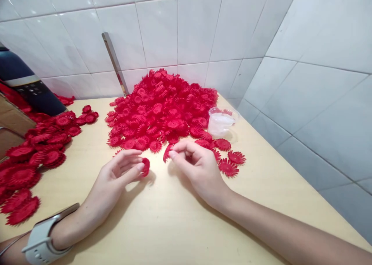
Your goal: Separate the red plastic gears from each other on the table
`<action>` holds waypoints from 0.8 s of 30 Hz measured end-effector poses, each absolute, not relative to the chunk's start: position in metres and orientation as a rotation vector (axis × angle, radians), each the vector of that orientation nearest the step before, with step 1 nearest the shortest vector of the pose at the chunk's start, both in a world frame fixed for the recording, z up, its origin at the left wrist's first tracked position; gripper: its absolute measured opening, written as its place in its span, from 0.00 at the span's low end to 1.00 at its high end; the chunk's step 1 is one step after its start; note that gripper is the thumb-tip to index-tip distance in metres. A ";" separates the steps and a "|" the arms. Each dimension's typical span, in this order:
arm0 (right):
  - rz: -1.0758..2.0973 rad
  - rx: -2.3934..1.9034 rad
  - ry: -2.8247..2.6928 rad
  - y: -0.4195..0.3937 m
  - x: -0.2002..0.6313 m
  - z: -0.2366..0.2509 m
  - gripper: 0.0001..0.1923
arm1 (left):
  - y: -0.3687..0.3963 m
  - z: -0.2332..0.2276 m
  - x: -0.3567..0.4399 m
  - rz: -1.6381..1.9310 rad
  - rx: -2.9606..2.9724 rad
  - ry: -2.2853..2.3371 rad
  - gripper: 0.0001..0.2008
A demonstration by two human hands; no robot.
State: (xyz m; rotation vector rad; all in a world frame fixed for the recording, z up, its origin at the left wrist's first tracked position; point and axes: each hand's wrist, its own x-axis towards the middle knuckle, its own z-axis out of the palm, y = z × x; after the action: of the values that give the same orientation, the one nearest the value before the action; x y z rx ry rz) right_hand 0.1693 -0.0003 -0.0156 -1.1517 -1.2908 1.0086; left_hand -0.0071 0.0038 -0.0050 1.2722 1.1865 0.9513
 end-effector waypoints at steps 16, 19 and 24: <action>0.827 -0.971 -1.930 -0.008 0.165 -0.017 0.05 | -0.001 -0.004 -0.009 0.840 1.775 0.986 0.05; 0.695 -0.888 -2.010 -0.008 0.165 -0.016 0.05 | -0.001 -0.003 -0.009 0.836 1.740 0.975 0.06; 0.741 -0.867 -2.019 -0.010 0.166 -0.014 0.06 | -0.001 -0.002 -0.010 0.823 1.720 0.970 0.07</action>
State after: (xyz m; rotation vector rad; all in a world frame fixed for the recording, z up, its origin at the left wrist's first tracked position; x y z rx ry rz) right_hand 0.1664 -0.0096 -0.0137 -0.8671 -2.0191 0.7409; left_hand -0.0096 -0.0012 -0.0024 1.7198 0.9700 0.8230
